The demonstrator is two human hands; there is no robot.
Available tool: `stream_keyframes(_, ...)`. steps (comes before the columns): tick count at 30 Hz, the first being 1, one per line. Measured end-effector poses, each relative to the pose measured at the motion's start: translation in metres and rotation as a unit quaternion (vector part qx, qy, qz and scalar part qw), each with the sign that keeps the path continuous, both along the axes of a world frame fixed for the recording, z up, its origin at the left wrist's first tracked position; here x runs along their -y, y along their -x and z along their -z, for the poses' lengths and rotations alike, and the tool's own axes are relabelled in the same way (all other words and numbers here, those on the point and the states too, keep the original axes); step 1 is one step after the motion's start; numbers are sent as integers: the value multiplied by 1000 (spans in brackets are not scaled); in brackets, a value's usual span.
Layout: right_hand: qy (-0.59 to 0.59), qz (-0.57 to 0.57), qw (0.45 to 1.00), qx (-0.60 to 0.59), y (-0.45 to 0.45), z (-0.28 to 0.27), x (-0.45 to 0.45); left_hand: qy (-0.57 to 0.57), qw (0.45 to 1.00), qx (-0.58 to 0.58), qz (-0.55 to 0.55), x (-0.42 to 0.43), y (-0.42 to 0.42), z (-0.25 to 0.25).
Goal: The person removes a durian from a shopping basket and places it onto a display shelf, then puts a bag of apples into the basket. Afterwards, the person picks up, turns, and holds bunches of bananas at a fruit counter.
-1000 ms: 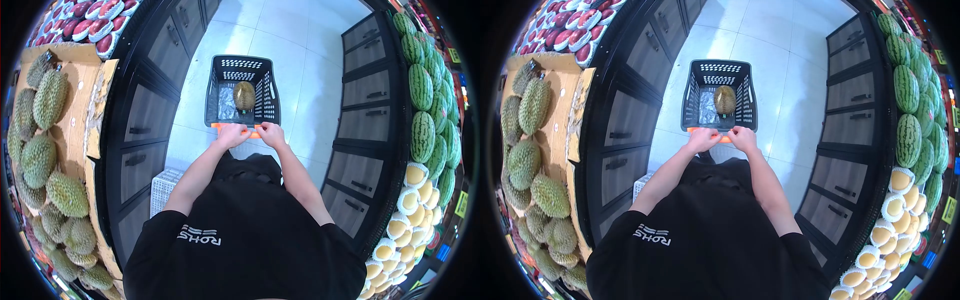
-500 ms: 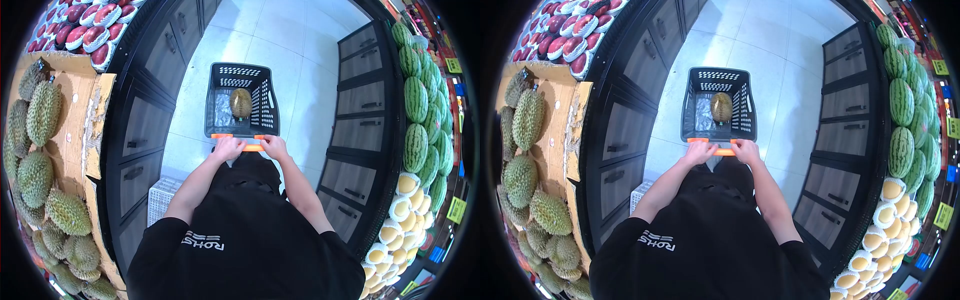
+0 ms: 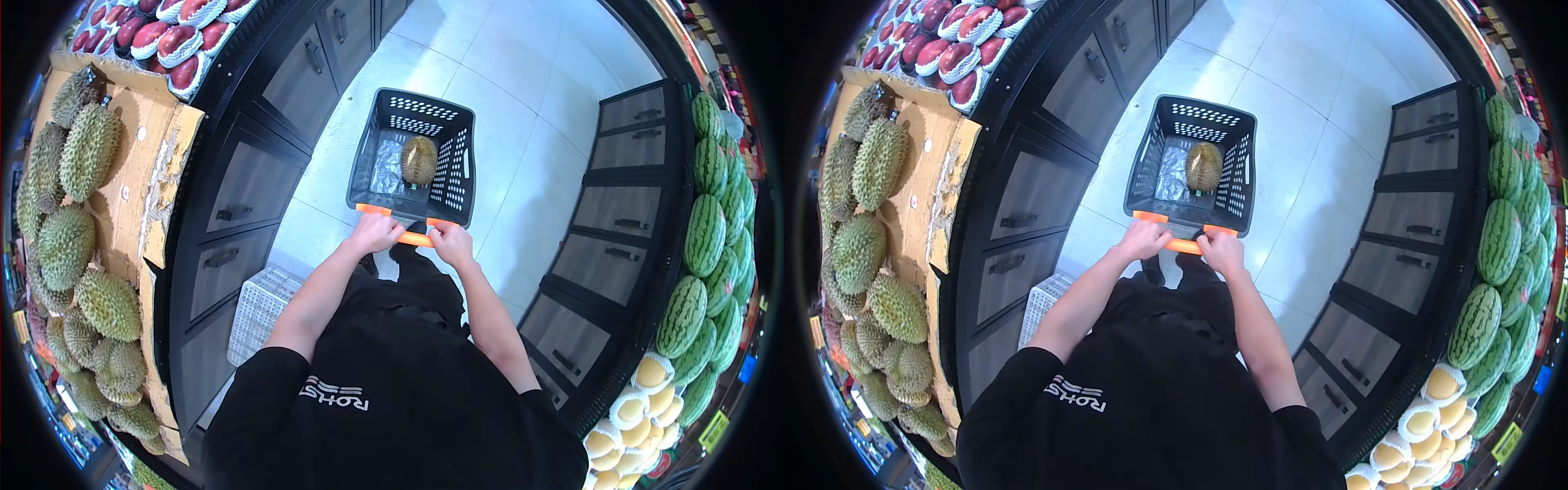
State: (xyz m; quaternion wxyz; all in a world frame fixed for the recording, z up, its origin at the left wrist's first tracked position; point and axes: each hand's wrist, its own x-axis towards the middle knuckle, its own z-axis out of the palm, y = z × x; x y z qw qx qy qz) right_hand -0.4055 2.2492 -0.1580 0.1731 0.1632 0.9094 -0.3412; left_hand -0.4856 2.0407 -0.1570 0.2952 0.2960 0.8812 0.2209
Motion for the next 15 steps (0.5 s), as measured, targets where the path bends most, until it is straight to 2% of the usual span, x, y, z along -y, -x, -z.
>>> stream_keyframes(11,5,-42,999,2,53,2,-33,75,991,-33,-110,-36,33,-7)
stream_keyframes(15,16,-83,996,42,77,-8,-48,81,986,-29,-144,-50,43,-13)
